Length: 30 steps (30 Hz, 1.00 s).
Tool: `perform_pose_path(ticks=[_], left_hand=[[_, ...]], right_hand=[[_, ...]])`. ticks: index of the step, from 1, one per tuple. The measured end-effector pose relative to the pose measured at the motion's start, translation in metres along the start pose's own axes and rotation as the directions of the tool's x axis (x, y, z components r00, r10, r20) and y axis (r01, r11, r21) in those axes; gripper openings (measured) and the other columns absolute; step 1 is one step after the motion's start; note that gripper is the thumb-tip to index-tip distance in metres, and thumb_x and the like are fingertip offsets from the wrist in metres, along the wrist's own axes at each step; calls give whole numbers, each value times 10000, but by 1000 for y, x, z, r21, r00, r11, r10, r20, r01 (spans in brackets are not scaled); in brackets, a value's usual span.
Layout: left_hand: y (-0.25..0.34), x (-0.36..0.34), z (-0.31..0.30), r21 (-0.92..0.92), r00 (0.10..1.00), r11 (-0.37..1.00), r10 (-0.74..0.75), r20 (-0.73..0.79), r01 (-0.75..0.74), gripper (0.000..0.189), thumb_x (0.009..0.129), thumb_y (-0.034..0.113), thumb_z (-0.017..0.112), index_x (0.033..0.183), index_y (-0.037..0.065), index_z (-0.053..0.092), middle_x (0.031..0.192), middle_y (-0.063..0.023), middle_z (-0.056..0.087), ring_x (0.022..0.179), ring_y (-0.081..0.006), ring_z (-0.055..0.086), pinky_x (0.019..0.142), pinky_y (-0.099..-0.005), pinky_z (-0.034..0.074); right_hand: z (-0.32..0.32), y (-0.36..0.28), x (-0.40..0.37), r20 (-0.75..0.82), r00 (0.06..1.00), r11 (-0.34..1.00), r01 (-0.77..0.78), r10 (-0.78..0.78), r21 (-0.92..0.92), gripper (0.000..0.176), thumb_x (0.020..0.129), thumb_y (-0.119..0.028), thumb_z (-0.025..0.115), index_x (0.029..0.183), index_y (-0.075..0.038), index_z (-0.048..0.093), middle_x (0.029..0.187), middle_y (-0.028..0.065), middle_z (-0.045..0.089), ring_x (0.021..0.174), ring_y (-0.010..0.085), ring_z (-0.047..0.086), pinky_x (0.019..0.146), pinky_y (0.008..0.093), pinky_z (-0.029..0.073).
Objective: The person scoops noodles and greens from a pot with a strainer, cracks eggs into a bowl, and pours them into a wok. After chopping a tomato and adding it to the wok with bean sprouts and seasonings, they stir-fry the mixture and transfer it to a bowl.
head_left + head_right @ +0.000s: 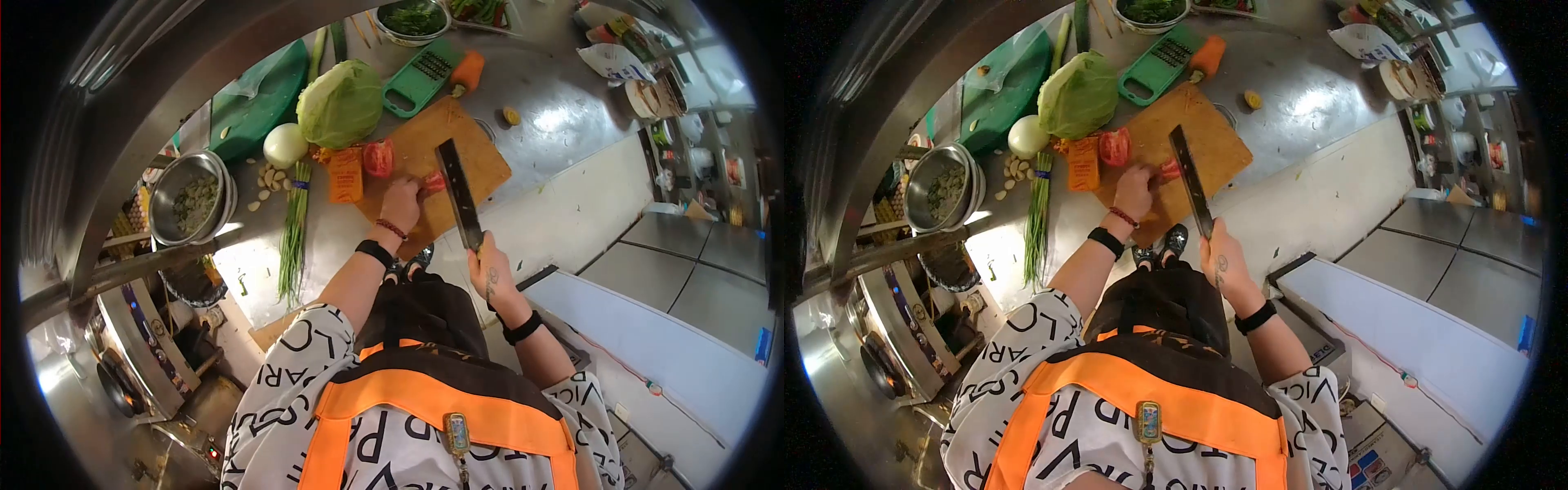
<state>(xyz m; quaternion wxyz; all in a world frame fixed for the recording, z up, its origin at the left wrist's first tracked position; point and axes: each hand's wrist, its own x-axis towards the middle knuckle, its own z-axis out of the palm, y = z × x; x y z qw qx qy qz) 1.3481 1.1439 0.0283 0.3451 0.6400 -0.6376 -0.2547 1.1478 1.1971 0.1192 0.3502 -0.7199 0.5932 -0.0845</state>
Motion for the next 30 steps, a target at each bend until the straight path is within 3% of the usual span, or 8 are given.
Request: perform_pose_path(ticks=[4, 11, 15, 17, 21, 25, 28, 30], left_hand=[[6, 3, -6, 0, 990, 993, 116, -84, -116, 149, 676, 7, 542, 816, 16, 590, 836, -154, 566, 821, -354, 544, 699, -416, 452], [-5, -8, -10, 10, 997, 999, 50, 53, -50, 190, 661, -5, 564, 849, 1, 592, 887, -156, 580, 847, -353, 547, 715, -399, 459], [-5, -2, -15, -28, 990, 989, 143, 13, -143, 114, 738, 58, 556, 837, 10, 586, 859, -157, 573, 827, -348, 547, 703, -406, 456], [-1, -1, -16, -49, 996, 995, 87, -4, -87, 169, 757, 85, 558, 908, 12, 577, 927, -170, 569, 888, -352, 536, 752, -409, 449], [6, 12, 6, -86, 982, 985, 135, -130, -147, 372, 800, 175, 562, 1129, 13, 501, 1147, -195, 511, 1087, -364, 461, 919, -419, 385], [13, 17, 22, -110, 986, 979, 168, -20, -169, 464, 802, 216, 570, 1195, 0, 450, 1240, -191, 451, 1170, -366, 398, 992, -419, 322], [16, 14, 25, -139, 973, 965, 215, -79, -224, 466, 812, 199, 569, 1223, 17, 445, 1261, -175, 447, 1188, -338, 399, 998, -385, 323], [14, 13, 21, -181, 985, 970, 145, -91, -160, 473, 813, 213, 571, 1226, 20, 445, 1287, -171, 425, 1223, -335, 366, 1008, -384, 311]], right_hand=[[9, 2, 10, 9, 1000, 998, 0, 1, -57, 194, 838, -108, 488, 963, 14, 404, 707, 281, 546, 707, 470, 534, 593, 514, 415], [23, 5, -9, 47, 999, 1000, -26, 26, 2, 238, 838, -109, 486, 1023, 18, 407, 715, 287, 550, 713, 472, 532, 595, 507, 419], [15, 11, -4, -130, 987, 986, 110, -94, 122, 224, 849, -138, 522, 992, 15, 440, 669, 222, 565, 585, 401, 565, 506, 429, 436], [1, 12, -20, 40, 966, 740, -223, 257, 635, 194, 851, -153, 560, 924, -1, 463, 573, 94, 528, 411, 216, 518, 395, 320, 398], [21, 36, -27, 190, 905, 446, -360, 381, 819, 167, 830, -121, 603, 842, -34, 461, 484, 14, 444, 354, 115, 436, 348, 256, 360], [56, 24, -3, 197, 917, 568, -372, 346, 734, 201, 821, -114, 613, 912, -16, 462, 509, 21, 473, 426, 133, 514, 390, 264, 405], [63, 10, 19, 116, 985, 655, -171, 127, 736, 205, 802, -162, 636, 888, -21, 514, 598, 74, 570, 488, 157, 587, 415, 267, 431], [75, 15, 38, -13, 989, 968, 148, -148, 203, 257, 793, -218, 646, 854, 18, 566, 625, 113, 616, 497, 188, 618, 428, 290, 457]])
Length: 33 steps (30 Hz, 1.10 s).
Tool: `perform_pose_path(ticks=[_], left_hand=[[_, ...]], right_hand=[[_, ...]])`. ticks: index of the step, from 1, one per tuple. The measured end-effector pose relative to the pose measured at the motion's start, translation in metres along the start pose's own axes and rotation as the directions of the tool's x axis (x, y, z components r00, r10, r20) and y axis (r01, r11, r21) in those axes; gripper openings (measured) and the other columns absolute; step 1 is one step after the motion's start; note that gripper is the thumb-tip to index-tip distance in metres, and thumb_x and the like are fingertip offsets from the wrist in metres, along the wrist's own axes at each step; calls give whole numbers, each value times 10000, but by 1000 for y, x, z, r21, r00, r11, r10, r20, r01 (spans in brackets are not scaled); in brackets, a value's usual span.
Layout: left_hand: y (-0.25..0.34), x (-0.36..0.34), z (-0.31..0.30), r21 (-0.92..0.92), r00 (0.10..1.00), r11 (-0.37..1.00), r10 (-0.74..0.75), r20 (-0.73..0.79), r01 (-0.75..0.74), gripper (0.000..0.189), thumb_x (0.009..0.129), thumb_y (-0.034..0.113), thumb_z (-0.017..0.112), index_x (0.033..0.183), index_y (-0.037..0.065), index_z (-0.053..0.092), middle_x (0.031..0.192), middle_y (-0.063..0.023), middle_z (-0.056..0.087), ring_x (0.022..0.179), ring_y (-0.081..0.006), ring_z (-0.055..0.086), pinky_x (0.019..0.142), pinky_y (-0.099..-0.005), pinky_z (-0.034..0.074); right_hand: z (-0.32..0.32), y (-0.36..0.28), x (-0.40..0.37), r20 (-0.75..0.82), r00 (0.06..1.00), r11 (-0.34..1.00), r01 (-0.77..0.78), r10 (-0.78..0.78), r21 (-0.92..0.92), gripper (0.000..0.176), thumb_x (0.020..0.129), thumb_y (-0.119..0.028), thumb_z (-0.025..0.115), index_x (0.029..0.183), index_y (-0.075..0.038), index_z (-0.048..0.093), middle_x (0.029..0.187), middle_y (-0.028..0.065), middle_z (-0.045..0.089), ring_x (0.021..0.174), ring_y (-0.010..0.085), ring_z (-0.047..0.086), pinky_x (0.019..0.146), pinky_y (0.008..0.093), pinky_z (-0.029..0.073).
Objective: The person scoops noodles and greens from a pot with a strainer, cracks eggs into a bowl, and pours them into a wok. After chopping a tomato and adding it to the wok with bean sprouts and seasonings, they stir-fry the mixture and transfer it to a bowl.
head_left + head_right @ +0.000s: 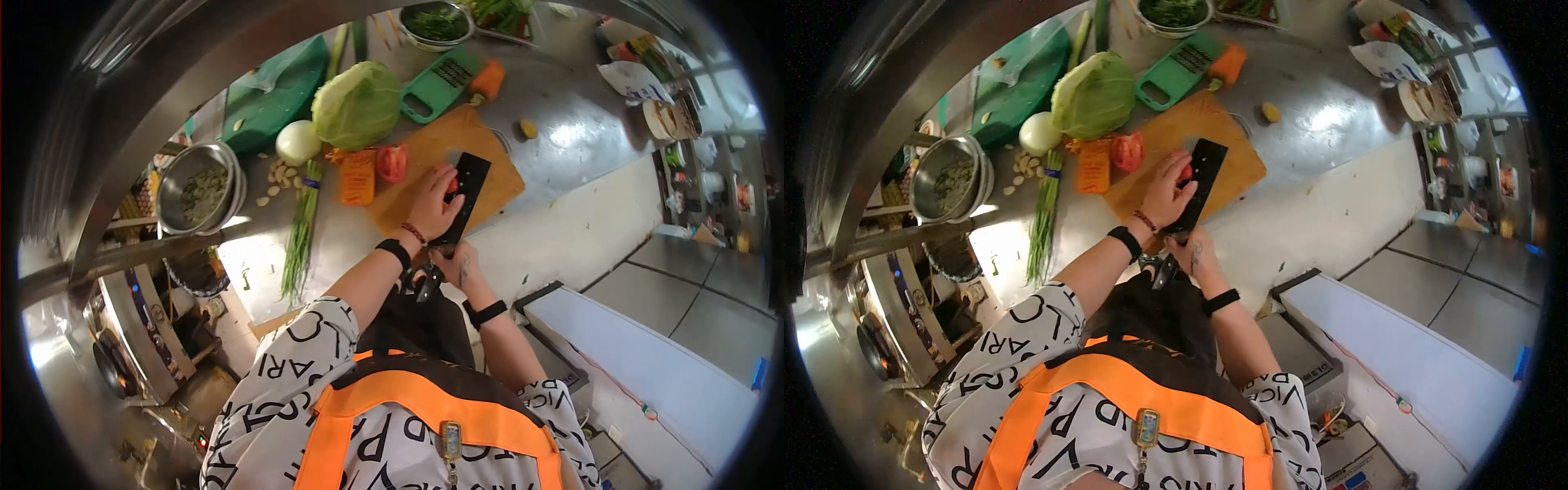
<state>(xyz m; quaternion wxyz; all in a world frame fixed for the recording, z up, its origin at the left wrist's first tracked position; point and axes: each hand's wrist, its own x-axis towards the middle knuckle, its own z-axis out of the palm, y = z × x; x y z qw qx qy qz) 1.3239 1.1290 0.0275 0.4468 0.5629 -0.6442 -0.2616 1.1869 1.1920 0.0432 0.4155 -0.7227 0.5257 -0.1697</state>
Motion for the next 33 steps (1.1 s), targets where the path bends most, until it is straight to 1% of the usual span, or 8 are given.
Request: perform_pose_path(ticks=[1, 8, 11, 14, 15, 20, 25, 33], left_hand=[[0, -1, -2, 18, 1000, 1000, -6, -8, 7, 473, 813, 213, 571, 1226, 20, 445, 1287, -171, 425, 1223, -335, 366, 1008, -384, 311], [57, 6, -92, 37, 982, 981, 189, 7, -189, 419, 805, 185, 581, 1178, 19, 488, 1225, -187, 474, 1163, -353, 436, 956, -425, 370], [21, -10, -201, 701, 956, 702, 275, -103, -126, 240, 796, 123, 552, 1007, 9, 557, 1028, -163, 565, 974, -328, 541, 828, -422, 446], [-25, -23, -336, 865, 944, 437, 94, -316, 246, 257, 750, 93, 543, 996, 30, 588, 950, -186, 594, 879, -309, 579, 819, -409, 447], [-42, -21, -368, 760, 834, 384, -409, -369, 524, 322, 759, 145, 583, 1075, 85, 586, 1005, -177, 591, 975, -299, 549, 881, -413, 423], [-98, -21, -380, 922, 588, 66, -787, -188, 382, 495, 730, 245, 651, 1203, 173, 523, 1154, -141, 546, 1141, -281, 444, 937, -354, 404], [-123, -21, -391, 914, 784, 286, -618, -52, 286, 126, 651, 216, 679, 695, 98, 685, 745, -122, 628, 653, -272, 621, 643, -372, 510], [31, 10, -289, 91, 866, 863, -487, -112, 497, 207, 692, 202, 667, 852, 71, 674, 677, -58, 648, 585, -128, 606, 566, -270, 481]], right_hand=[[-13, -32, 14, 275, 864, 889, -453, 421, 62, 317, 797, -276, 637, 789, 38, 595, 612, 133, 618, 446, 215, 601, 420, 307, 469], [-25, -48, 43, 303, 897, 943, -277, 322, -183, 388, 810, -325, 625, 701, 47, 601, 507, 113, 547, 374, 196, 562, 351, 288, 440], [-33, -43, 35, 290, 866, 914, -384, 406, -132, 381, 810, -315, 627, 749, 60, 595, 485, 111, 519, 376, 191, 563, 336, 275, 426], [-37, -27, 28, 184, 934, 952, -305, 306, -34, 350, 811, -289, 628, 787, 57, 584, 481, 112, 516, 375, 180, 560, 334, 270, 421], [-38, -26, 27, 208, 931, 953, -302, 301, -30, 335, 814, -276, 622, 791, 55, 577, 489, 113, 525, 376, 179, 560, 340, 270, 423], [-47, -34, 22, 233, 933, 961, -263, 275, -85, 294, 815, -237, 612, 798, 51, 559, 516, 118, 554, 388, 177, 566, 359, 270, 431], [-58, -8, 7, 166, 946, 960, -276, 279, -44, 284, 814, -226, 610, 832, 51, 552, 507, 114, 558, 411, 177, 582, 369, 274, 432], [-79, 27, -13, 172, 938, 953, -302, 300, -15, 278, 817, -223, 616, 831, 48, 557, 531, 111, 571, 425, 168, 585, 398, 270, 438]])
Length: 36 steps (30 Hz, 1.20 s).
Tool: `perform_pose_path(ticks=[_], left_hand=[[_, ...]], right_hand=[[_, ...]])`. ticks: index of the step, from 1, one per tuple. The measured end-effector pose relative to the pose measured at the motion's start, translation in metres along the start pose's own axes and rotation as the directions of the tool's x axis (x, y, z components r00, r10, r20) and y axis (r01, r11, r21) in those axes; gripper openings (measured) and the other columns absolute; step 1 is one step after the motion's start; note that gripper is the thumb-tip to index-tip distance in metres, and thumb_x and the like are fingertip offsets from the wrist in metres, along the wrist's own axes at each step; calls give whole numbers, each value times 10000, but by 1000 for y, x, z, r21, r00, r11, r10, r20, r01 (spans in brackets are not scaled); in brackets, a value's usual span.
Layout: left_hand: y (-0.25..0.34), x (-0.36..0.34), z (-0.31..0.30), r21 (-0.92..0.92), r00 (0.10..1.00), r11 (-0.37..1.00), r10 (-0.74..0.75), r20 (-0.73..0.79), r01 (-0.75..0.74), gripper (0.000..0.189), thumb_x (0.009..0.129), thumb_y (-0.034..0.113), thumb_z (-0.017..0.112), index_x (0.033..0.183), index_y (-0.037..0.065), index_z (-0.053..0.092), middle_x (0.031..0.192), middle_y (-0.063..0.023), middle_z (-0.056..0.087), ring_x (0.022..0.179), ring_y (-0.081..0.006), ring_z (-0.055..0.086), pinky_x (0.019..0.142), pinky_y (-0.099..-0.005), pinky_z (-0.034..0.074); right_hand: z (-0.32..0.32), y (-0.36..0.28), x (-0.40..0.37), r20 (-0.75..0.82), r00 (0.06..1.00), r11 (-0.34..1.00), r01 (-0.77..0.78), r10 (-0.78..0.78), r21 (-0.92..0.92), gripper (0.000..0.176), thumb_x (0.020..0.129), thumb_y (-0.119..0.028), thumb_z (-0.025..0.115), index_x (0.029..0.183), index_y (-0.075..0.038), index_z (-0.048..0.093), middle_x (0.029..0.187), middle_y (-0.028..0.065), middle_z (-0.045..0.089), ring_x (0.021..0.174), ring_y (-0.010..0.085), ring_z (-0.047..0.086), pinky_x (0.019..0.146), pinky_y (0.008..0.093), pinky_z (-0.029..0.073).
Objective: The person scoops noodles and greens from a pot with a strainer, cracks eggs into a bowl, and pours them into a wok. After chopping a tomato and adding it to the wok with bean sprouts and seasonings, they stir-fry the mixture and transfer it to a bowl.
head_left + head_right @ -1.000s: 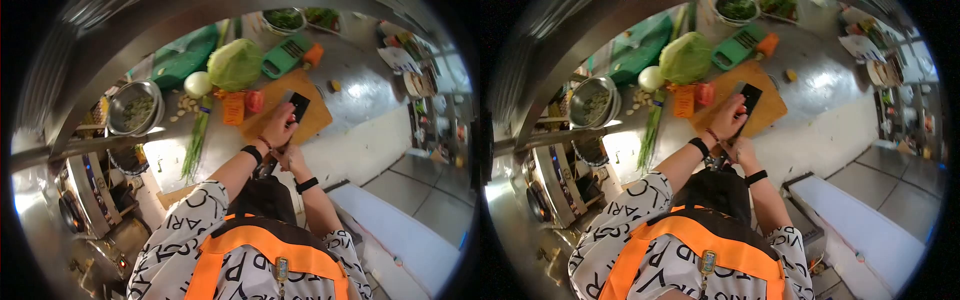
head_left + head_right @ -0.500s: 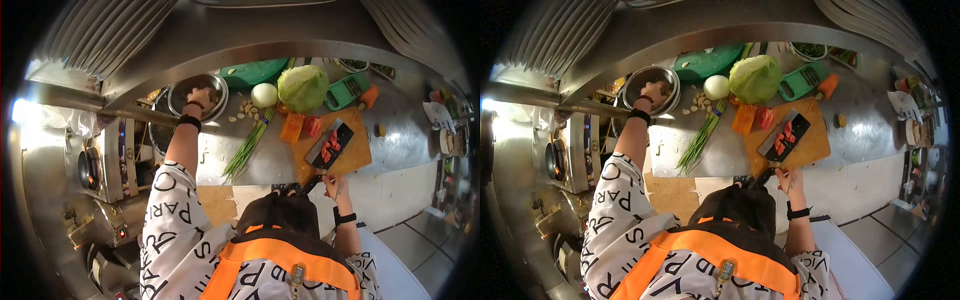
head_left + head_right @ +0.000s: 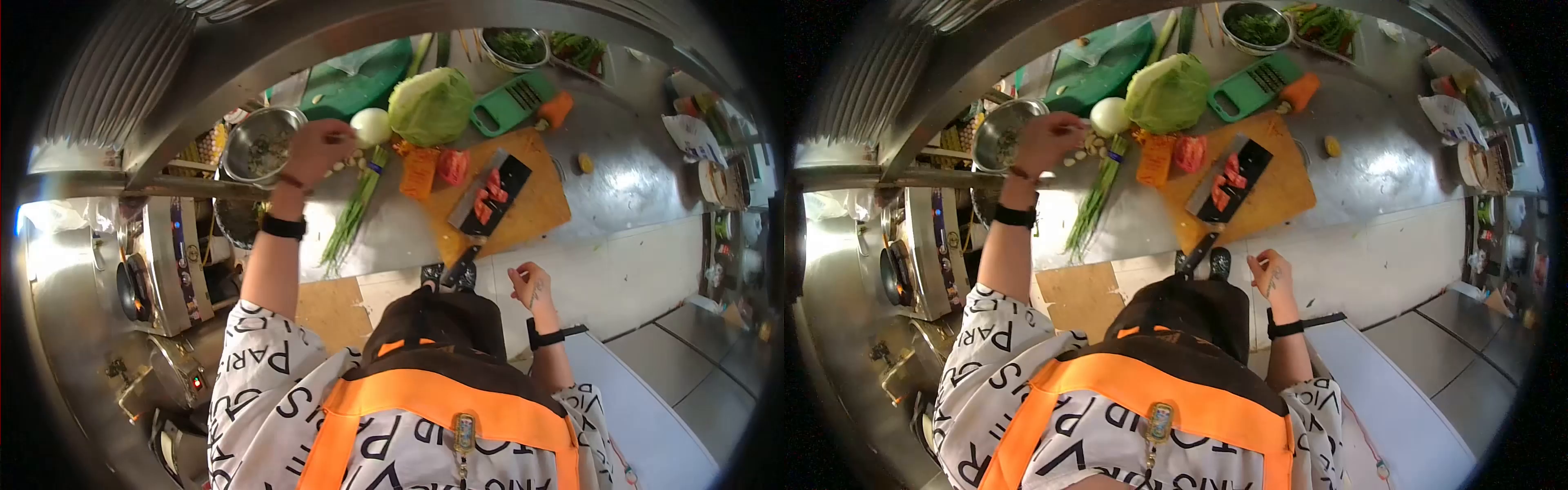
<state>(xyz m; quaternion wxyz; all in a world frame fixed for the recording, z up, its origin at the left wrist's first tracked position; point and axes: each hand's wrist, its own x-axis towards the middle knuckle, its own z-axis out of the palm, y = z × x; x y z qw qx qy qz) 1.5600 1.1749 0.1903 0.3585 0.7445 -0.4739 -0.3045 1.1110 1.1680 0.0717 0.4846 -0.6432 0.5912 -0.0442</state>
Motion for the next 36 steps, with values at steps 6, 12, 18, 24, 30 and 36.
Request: perform_pose_path(ticks=[6, 12, 18, 24, 30, 36], left_hand=[[6, -22, 215, 22, 940, 959, 273, 204, -284, 148, 667, 151, 598, 770, 89, 683, 680, -122, 619, 636, -306, 595, 569, -391, 463], [27, -43, 216, 218, 948, 939, 213, 238, -266, 206, 676, 216, 592, 870, 213, 659, 870, -95, 611, 863, -293, 592, 710, -409, 465], [-23, -126, 94, 162, 947, 954, 277, -164, -251, 110, 709, 137, 570, 747, 40, 536, 856, -116, 535, 803, -307, 562, 672, -416, 464], [-160, -302, -82, 77, 932, 995, 81, -354, -57, 124, 702, 118, 618, 719, 49, 516, 891, -95, 550, 824, -282, 562, 670, -379, 459], [-296, -472, -212, -23, 802, 953, -266, -534, 301, 90, 737, 132, 637, 761, 45, 633, 997, -141, 613, 919, -295, 591, 799, -357, 481], [-365, -540, -309, -41, 492, 929, -232, -839, 367, 187, 697, 33, 582, 883, 42, 607, 915, -137, 617, 881, -291, 590, 762, -363, 479]], right_hand=[[7, 42, 9, 88, 989, 984, 129, -119, -126, 238, 816, -229, 616, 763, -5, 556, 544, 94, 580, 470, 178, 599, 452, 285, 453], [15, 11, -12, 337, 932, 977, 182, -134, -113, 191, 818, -159, 601, 802, 19, 536, 570, 93, 590, 436, 176, 586, 428, 271, 452], [94, -103, -63, 616, 753, 870, 444, -232, -215, 179, 813, -148, 603, 843, 19, 547, 583, 99, 596, 473, 180, 607, 432, 269, 444], [279, -177, -92, 771, 539, 743, 656, -339, -131, 100, 798, -77, 591, 806, 22, 581, 594, 61, 588, 485, 126, 572, 470, 256, 462], [477, -301, -168, 866, 190, 363, 932, -463, -10, 157, 734, -168, 646, 772, -25, 593, 693, 163, 616, 664, 329, 615, 606, 379, 492], [631, -442, -180, 864, -105, -80, 994, -493, 75, 118, 733, -125, 612, 820, -47, 621, 753, 179, 599, 687, 350, 590, 603, 417, 481]])
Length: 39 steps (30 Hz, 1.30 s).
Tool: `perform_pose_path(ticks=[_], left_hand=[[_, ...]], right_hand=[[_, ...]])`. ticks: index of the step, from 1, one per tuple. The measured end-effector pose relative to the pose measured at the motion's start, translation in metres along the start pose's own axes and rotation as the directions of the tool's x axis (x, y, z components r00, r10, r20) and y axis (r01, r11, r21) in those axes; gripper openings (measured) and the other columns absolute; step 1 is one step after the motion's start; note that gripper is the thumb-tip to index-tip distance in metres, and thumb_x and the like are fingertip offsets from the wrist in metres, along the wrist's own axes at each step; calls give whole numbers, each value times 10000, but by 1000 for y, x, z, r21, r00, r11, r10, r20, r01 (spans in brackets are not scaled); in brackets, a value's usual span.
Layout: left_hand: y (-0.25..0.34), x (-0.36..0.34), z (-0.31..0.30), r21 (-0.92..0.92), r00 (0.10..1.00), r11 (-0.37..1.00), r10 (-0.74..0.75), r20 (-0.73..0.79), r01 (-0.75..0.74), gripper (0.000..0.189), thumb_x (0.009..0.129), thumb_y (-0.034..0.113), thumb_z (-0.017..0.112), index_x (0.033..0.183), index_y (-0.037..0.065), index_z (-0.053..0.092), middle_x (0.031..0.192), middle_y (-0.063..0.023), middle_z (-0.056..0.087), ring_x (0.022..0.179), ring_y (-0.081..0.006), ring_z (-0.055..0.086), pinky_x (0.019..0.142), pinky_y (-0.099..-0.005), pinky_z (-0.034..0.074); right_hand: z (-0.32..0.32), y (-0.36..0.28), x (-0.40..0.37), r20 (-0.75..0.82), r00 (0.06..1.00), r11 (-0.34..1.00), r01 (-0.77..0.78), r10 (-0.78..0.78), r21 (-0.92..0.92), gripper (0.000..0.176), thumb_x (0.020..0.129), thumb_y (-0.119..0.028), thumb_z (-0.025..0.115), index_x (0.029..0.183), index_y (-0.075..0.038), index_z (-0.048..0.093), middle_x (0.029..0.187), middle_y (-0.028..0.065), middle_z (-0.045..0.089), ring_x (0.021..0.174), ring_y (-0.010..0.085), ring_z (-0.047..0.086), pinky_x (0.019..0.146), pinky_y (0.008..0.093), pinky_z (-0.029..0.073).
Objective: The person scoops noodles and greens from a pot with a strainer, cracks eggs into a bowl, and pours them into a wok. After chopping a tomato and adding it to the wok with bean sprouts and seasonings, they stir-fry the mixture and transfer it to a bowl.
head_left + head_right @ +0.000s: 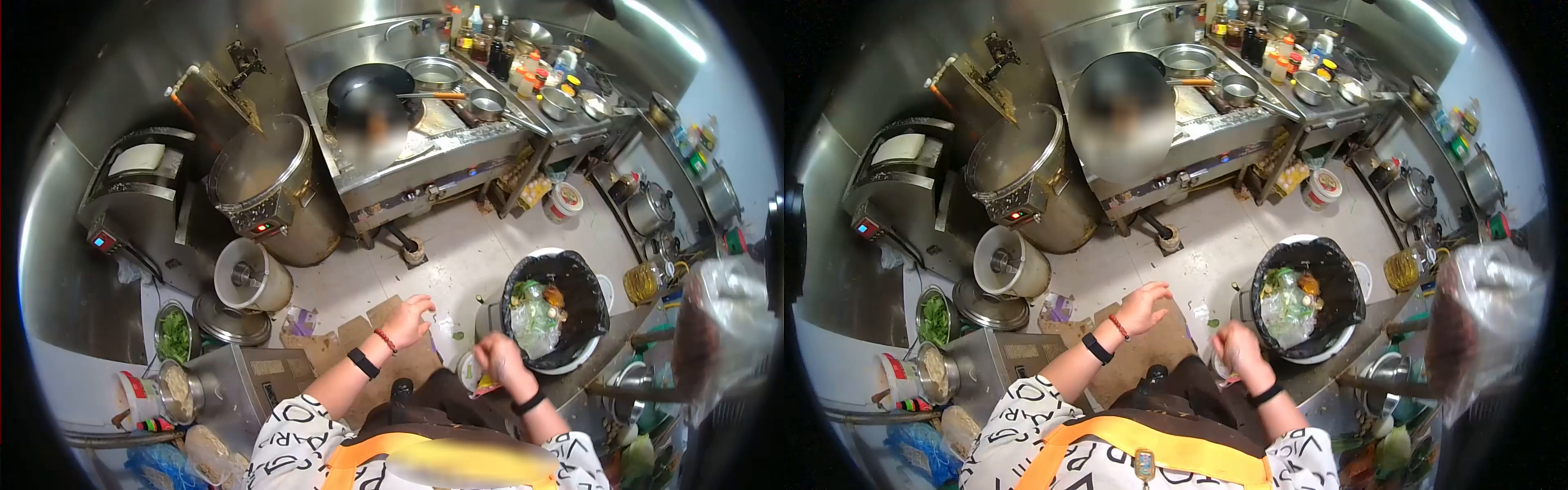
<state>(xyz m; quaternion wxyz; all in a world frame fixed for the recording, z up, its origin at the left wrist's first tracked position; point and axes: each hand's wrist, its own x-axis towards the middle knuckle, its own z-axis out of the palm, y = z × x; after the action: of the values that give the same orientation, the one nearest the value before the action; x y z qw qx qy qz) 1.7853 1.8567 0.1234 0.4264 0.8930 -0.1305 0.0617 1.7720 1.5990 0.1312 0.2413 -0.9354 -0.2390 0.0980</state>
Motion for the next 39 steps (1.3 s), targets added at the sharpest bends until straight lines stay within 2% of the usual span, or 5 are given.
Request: perform_pose_path(ticks=[11, 16, 20, 26, 39], left_hand=[[-148, 67, -85, 172, 814, 797, -553, -179, 579, 592, 628, 86, 710, 1180, 44, 499, 1358, -228, 301, 1151, -371, 436, 958, -393, 393], [-167, 121, -89, -40, 544, 558, -820, -176, 829, 527, 686, 128, 703, 1167, 32, 510, 1261, -190, 426, 1030, -299, 535, 885, -359, 444], [-168, 160, -76, -98, 573, 584, -811, -117, 806, 495, 704, 134, 693, 1162, 61, 519, 1239, -166, 447, 975, -259, 563, 848, -347, 463], [-199, 199, -73, -15, 614, 615, -788, -38, 788, 472, 719, 148, 669, 1154, 57, 514, 1244, -177, 438, 1076, -327, 499, 910, -374, 424], [-261, 224, -111, 82, 771, 768, -636, -26, 636, 492, 696, 97, 689, 1153, 52, 511, 1264, -175, 419, 936, -258, 577, 831, -342, 467]], right_hand=[[-130, 51, 554, -422, 751, 860, 408, -507, -307, 449, 733, -82, 584, 1163, -30, 467, 1217, 220, 470, 1120, 358, 459, 911, 401, 403], [-130, 91, 708, 50, 956, 832, 277, -289, -481, 233, 853, -132, 390, 1023, -31, 514, 972, 205, 595, 850, 357, 590, 700, 440, 482], [-127, 83, 727, 188, 898, 917, 395, -399, 55, 203, 764, -153, 607, 832, 36, 573, 739, 196, 621, 702, 368, 604, 604, 412, 463], [-136, 61, 712, 537, 839, 692, -336, -89, 639, 221, 862, -129, 546, 950, 74, 545, 666, 36, 511, 473, 73, 450, 412, 216, 378], [-178, 69, 627, 202, 966, 900, -227, 160, 371, 201, 831, -127, 553, 906, 59, 562, 549, 61, 513, 441, 128, 497, 423, 268, 397]])
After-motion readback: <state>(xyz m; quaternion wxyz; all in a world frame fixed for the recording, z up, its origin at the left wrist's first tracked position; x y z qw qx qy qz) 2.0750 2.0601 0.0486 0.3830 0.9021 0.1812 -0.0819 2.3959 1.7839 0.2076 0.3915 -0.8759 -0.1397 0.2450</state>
